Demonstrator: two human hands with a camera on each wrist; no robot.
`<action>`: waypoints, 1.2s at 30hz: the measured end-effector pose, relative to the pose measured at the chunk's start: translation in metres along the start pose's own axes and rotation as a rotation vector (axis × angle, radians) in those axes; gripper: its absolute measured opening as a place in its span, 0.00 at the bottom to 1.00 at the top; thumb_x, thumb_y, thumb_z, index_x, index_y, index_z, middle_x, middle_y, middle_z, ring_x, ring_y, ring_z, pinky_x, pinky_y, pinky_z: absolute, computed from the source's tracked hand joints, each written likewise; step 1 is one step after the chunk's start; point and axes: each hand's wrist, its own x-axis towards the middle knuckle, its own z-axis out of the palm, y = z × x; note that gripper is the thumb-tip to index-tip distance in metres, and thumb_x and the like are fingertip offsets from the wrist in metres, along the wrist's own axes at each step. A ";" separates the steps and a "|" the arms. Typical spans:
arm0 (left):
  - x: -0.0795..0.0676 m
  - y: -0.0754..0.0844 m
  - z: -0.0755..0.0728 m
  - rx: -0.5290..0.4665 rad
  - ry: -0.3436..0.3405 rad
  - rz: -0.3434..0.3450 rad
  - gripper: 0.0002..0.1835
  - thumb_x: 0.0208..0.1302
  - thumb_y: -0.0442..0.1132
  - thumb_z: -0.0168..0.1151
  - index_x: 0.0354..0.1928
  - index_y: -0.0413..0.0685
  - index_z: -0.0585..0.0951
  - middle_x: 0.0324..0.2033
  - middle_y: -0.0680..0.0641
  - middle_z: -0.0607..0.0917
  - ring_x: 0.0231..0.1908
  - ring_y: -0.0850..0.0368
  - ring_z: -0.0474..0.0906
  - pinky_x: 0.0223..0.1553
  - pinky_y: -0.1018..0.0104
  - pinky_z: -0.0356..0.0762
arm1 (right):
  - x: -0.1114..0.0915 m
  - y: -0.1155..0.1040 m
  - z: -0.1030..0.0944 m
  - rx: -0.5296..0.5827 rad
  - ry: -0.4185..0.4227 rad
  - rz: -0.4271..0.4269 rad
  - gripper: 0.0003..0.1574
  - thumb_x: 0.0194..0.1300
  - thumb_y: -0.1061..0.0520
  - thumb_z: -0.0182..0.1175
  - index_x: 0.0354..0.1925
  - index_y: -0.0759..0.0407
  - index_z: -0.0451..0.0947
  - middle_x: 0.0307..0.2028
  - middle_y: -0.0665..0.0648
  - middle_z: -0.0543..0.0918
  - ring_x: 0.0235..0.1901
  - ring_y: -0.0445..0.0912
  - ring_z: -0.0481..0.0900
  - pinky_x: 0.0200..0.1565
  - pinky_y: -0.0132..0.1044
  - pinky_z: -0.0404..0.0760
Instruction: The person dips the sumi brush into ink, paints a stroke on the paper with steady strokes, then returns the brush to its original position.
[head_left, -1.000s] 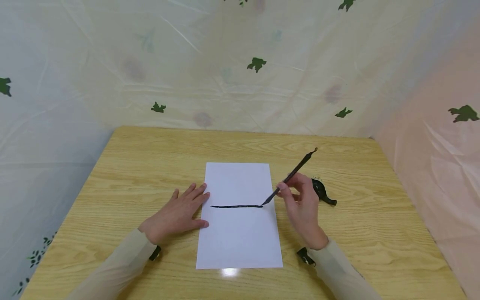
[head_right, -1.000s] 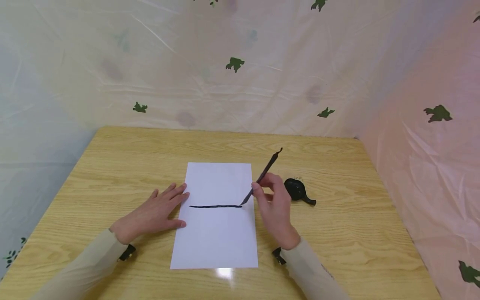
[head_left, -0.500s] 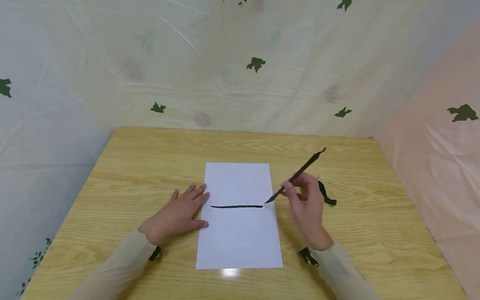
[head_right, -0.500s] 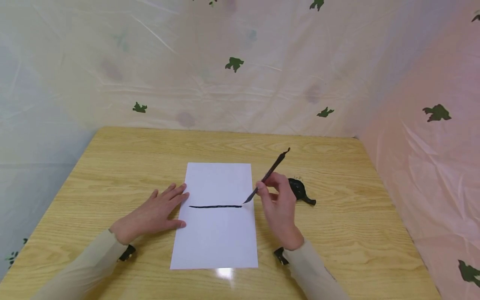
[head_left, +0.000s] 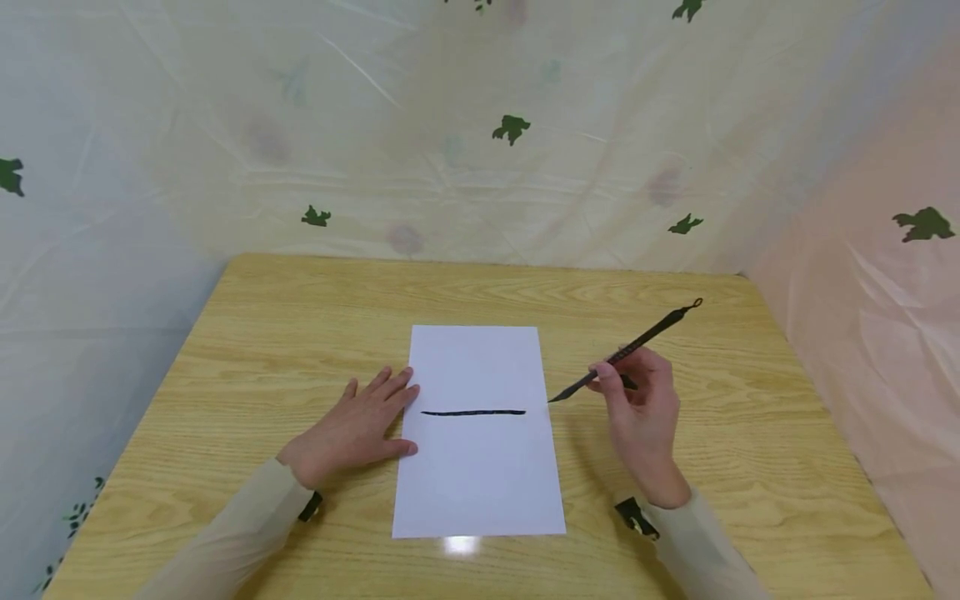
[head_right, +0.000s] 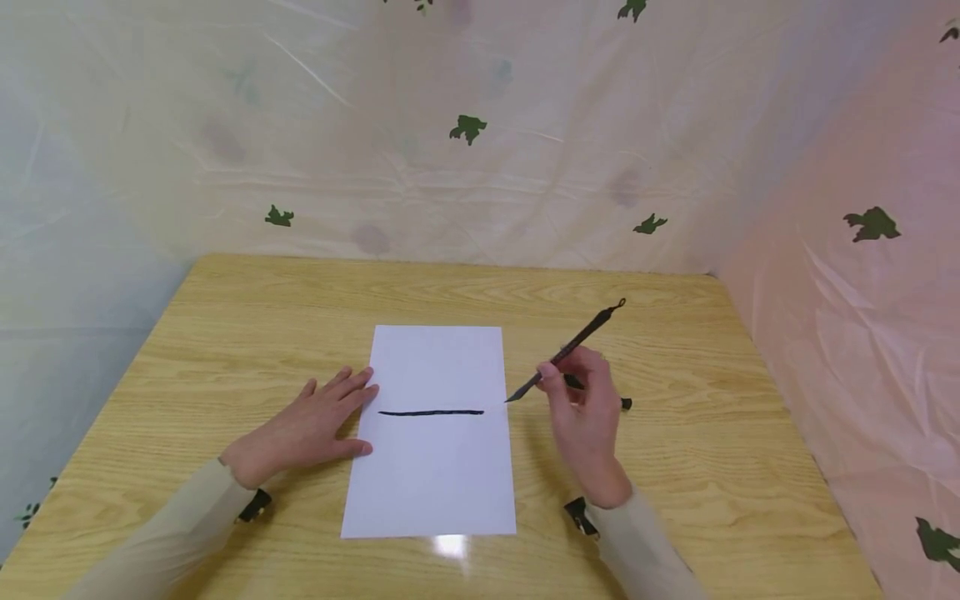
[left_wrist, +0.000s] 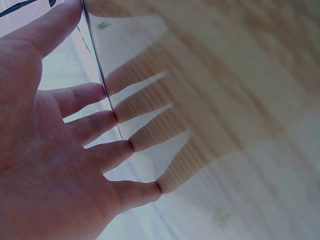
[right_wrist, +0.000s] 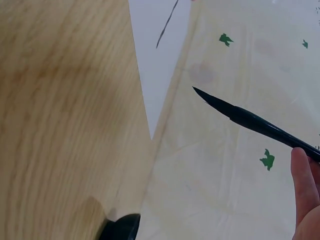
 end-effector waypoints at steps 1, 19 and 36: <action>0.000 0.000 0.000 -0.001 -0.001 -0.001 0.44 0.69 0.57 0.66 0.78 0.40 0.64 0.80 0.39 0.56 0.79 0.35 0.46 0.69 0.23 0.47 | 0.001 -0.001 -0.002 0.010 0.005 0.001 0.22 0.72 0.69 0.62 0.53 0.85 0.65 0.38 0.63 0.81 0.36 0.41 0.86 0.38 0.30 0.86; 0.002 0.002 -0.001 0.002 -0.012 -0.006 0.44 0.69 0.57 0.67 0.78 0.40 0.64 0.80 0.39 0.56 0.79 0.35 0.47 0.69 0.22 0.47 | 0.004 -0.007 -0.032 0.165 0.117 0.021 0.22 0.69 0.78 0.57 0.54 0.89 0.59 0.42 0.60 0.81 0.39 0.47 0.88 0.38 0.32 0.87; 0.002 0.002 -0.001 0.000 -0.003 -0.008 0.44 0.69 0.57 0.67 0.78 0.40 0.64 0.80 0.40 0.56 0.79 0.35 0.47 0.68 0.22 0.48 | 0.006 -0.001 -0.071 0.022 0.180 -0.027 0.24 0.68 0.77 0.60 0.53 0.90 0.59 0.43 0.62 0.81 0.39 0.45 0.87 0.40 0.29 0.86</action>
